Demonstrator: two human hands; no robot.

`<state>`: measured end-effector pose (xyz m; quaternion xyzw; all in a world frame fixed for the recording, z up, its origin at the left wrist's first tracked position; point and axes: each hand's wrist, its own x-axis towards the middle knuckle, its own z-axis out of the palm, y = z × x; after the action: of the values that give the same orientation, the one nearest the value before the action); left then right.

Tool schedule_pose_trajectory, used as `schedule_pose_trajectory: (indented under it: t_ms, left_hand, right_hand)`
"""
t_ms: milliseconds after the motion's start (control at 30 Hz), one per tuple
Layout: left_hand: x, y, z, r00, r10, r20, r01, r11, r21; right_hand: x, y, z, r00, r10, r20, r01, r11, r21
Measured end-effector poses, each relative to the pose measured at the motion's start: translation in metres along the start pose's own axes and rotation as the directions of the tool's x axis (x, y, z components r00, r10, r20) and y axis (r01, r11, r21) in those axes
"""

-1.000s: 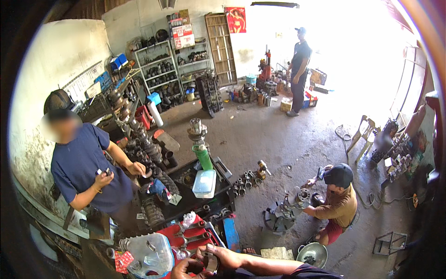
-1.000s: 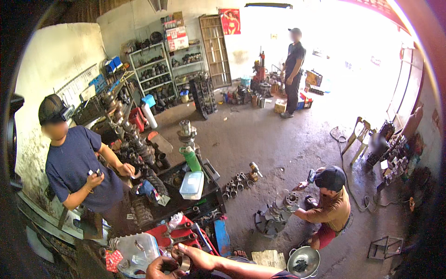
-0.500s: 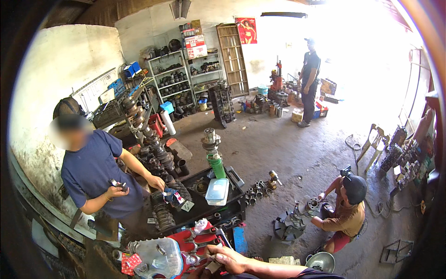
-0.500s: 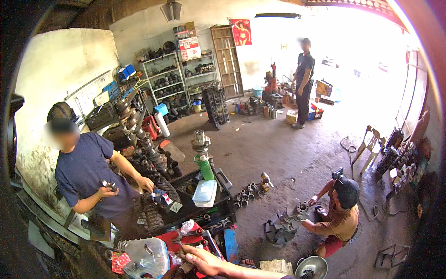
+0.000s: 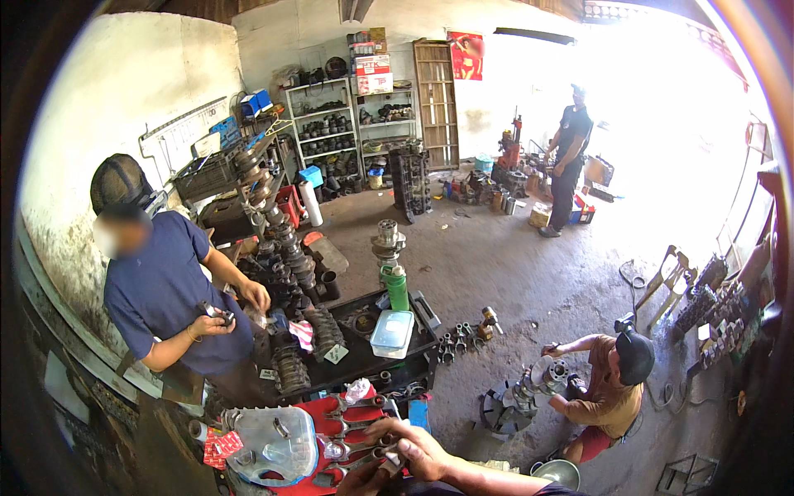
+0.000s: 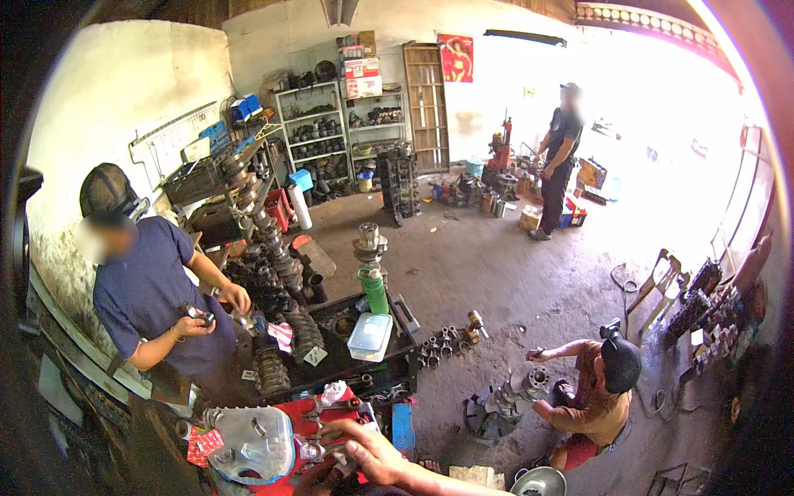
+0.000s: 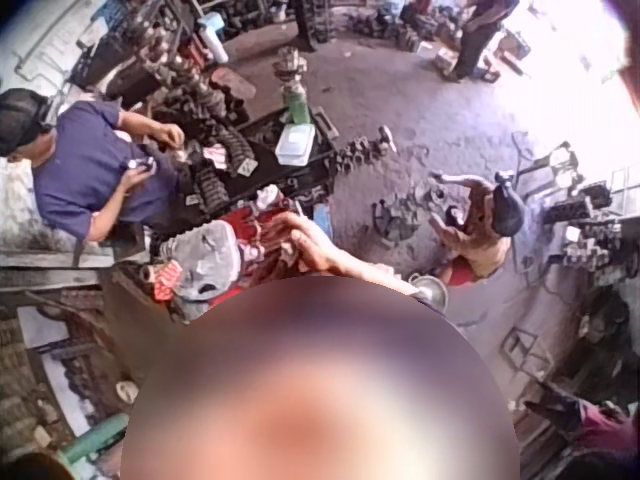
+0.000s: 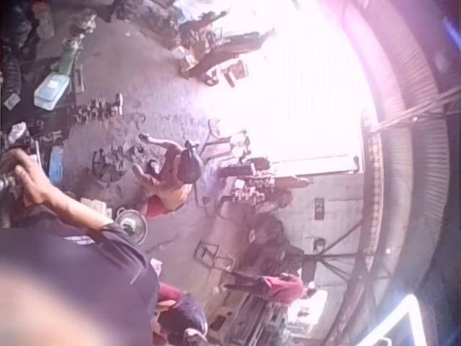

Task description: The person wipes and inspects small metal engine parts, likely connecting rod caps, using a cloth. They pick up each part, wipe it, rotate it to view different surfaces, and place it back on a red tray. The person repeats this process for several parts while other workers are visible in the background.

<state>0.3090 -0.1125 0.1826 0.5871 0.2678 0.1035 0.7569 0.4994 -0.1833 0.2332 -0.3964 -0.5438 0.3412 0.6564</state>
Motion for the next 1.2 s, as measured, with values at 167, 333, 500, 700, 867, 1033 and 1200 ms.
schedule_pose_trajectory:
  t_ms: [167, 333, 500, 700, 867, 1033, 1200]
  left_hand:
    - [0.010, -0.010, 0.010, 0.982, 0.189, -0.027, -0.186, 0.978, 0.089]
    - [0.020, -0.024, 0.015, 0.983, 0.176, -0.049, -0.178, 0.983, -0.043]
    - [0.013, -0.021, 0.006, 0.950, 0.308, -0.053, -0.273, 0.901, 0.337]
    - [0.015, -0.039, 0.001, 0.908, 0.419, 0.022, -0.375, 0.787, 0.490]
    - [0.018, -0.059, 0.001, 0.954, 0.287, -0.090, -0.250, 0.922, 0.296]
    - [0.010, -0.041, 0.006, 0.897, 0.438, -0.052, -0.387, 0.838, 0.384]
    - [0.008, -0.022, 0.013, 0.923, 0.366, -0.120, -0.307, 0.887, 0.344]
  right_hand:
    - [-0.009, -0.001, 0.006, 0.807, 0.463, -0.367, -0.540, 0.830, -0.142]
    - [-0.017, 0.004, 0.022, 0.789, 0.468, -0.398, -0.510, 0.860, 0.000]
    - [-0.014, 0.004, 0.027, 0.754, 0.468, -0.461, -0.509, 0.860, 0.040]
    - [-0.008, -0.008, 0.028, 0.742, 0.519, -0.424, -0.567, 0.824, 0.016]
    - [-0.013, -0.008, 0.025, 0.734, 0.548, -0.400, -0.592, 0.806, 0.017]
    - [-0.023, -0.004, 0.004, 0.812, 0.569, -0.130, -0.578, 0.815, -0.044]
    - [-0.031, -0.008, -0.007, 0.753, 0.657, 0.008, -0.637, 0.727, 0.254]
